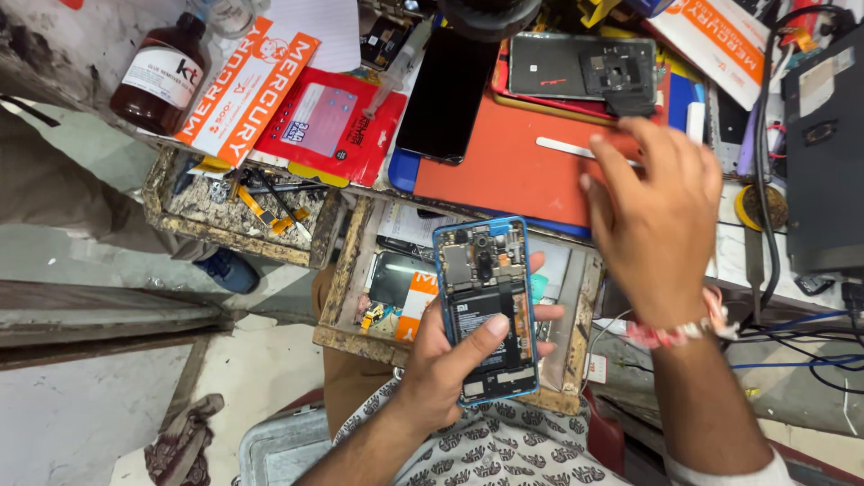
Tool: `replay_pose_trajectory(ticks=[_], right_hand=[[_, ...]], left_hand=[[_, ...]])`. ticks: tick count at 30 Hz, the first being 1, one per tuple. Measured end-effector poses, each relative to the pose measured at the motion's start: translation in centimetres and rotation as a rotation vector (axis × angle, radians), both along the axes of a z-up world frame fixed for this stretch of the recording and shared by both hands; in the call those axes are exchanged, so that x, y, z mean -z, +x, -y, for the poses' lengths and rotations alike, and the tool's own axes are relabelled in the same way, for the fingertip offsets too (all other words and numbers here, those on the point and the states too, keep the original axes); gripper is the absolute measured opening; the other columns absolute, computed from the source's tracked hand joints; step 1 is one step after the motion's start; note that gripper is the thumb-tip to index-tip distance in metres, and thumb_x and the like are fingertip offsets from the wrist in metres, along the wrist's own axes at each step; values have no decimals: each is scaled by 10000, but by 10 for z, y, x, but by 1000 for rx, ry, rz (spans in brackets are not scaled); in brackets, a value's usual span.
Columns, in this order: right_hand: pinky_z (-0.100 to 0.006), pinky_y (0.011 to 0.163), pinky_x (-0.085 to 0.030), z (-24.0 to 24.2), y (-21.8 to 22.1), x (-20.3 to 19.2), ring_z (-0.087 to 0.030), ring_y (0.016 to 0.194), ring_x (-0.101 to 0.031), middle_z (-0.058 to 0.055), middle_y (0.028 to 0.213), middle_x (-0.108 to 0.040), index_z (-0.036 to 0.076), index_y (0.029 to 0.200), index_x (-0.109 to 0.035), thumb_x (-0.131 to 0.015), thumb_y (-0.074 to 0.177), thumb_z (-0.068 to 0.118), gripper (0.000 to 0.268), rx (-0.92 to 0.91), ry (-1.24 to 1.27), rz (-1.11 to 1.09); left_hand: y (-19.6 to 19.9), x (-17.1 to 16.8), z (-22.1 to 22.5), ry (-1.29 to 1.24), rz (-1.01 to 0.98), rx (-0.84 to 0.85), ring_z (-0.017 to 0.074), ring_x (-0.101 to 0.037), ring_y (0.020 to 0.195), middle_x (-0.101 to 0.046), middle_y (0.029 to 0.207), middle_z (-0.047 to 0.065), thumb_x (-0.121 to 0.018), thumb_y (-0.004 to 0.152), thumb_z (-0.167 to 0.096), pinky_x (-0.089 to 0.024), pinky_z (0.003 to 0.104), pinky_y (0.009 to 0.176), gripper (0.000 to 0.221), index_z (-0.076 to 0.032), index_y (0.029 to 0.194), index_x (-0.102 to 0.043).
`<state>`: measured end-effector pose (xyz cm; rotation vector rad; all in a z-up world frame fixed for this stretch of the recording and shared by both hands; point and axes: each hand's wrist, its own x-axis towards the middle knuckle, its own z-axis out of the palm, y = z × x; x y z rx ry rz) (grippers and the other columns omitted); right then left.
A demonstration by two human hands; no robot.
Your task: The person repairs a mobile phone by using tweezers to manipulate internal components and a prying tool to separate parts on a repair bench.
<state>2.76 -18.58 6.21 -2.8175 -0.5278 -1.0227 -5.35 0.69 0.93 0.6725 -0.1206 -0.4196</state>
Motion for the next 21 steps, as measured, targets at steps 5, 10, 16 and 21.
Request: replay_pose_trajectory(ticks=[5, 10, 16, 21], right_hand=[[-330, 809, -548, -18, -54, 3, -220, 968, -655, -52, 1106, -620, 119, 1014, -724, -850, 816, 58, 243, -324, 602, -261], [-378, 791, -510, -29, -70, 11, -233, 934, -623, -40, 1001, -610, 120, 944, -770, -892, 722, 55, 261, -306, 448, -209], [-389, 799, -515, -28, -78, 16, -241, 933, -613, -38, 994, -621, 111, 974, -773, -882, 714, 53, 288, -268, 380, -167], [-380, 777, -509, -28, -80, 24, -213, 897, -604, -22, 960, -614, 114, 970, -783, -895, 728, 26, 280, -261, 357, -132]], left_hand=[[-6, 17, 3, 149, 92, -4, 192, -634, 1230, -566, 1485, 136, -580, 1045, -143, -612, 400, 1015, 463, 38, 1458, -475], [-14, 38, 13, 292, 126, -39, 109, -629, 1106, -654, 1211, 89, -610, 1063, -54, -556, 294, 960, 326, 40, 1367, -537], [-12, 27, 18, 279, 181, -58, 108, -607, 1220, -623, 1333, 68, -562, 1045, -26, -524, 295, 1056, 391, 12, 1428, -490], [-11, 21, 19, 278, 184, -53, 128, -610, 1263, -622, 1359, 81, -536, 1041, -20, -517, 298, 1096, 426, 1, 1460, -462]])
